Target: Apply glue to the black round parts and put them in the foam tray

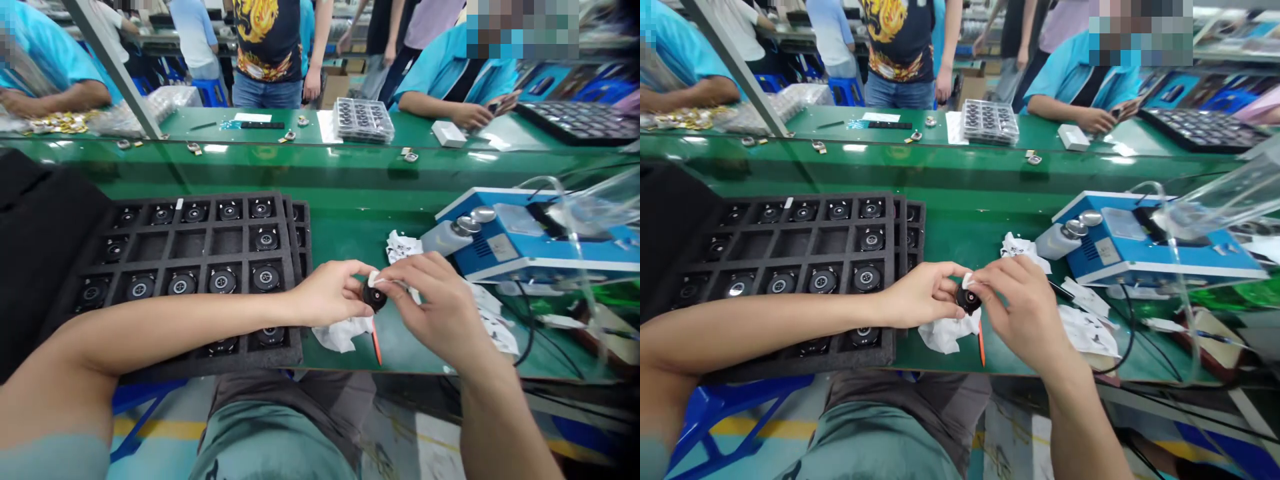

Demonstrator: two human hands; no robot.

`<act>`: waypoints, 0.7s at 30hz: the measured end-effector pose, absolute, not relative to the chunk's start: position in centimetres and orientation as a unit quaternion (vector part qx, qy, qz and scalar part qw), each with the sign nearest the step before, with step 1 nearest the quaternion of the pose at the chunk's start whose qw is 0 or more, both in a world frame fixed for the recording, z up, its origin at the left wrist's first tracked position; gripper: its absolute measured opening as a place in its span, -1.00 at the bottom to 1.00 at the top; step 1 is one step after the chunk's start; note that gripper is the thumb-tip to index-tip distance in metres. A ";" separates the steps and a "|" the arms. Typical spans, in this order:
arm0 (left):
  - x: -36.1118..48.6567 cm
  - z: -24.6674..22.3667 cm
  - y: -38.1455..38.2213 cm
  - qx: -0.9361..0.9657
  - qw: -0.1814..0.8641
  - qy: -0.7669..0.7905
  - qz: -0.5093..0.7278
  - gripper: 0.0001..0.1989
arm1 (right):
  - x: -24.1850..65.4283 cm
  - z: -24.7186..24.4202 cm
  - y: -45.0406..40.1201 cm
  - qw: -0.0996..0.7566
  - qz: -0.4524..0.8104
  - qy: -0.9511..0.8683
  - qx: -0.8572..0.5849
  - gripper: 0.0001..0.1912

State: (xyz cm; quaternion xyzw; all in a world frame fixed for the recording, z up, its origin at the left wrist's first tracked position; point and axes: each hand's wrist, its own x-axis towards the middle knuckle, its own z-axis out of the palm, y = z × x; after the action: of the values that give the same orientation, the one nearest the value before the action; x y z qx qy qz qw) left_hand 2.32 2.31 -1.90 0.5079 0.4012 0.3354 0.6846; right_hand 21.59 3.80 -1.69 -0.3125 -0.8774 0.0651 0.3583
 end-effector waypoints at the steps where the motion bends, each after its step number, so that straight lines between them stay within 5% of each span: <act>1: 2.3 -2.0 2.3 0.512 0.680 0.402 0.337 -0.51 | 21.6 -1.8 3.8 0.364 0.065 -0.875 -0.312 -0.91; 21: 2.3 -0.1 2.8 0.475 0.662 0.450 0.364 -0.47 | 20.2 -2.3 1.9 0.353 0.033 -0.836 -0.418 -0.88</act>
State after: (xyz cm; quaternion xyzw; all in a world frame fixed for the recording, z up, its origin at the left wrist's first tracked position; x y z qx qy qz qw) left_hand 2.35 2.82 -0.15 0.4755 0.4500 0.3644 0.6623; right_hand 20.23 1.89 -2.28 -0.4180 -0.8363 0.0330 0.3532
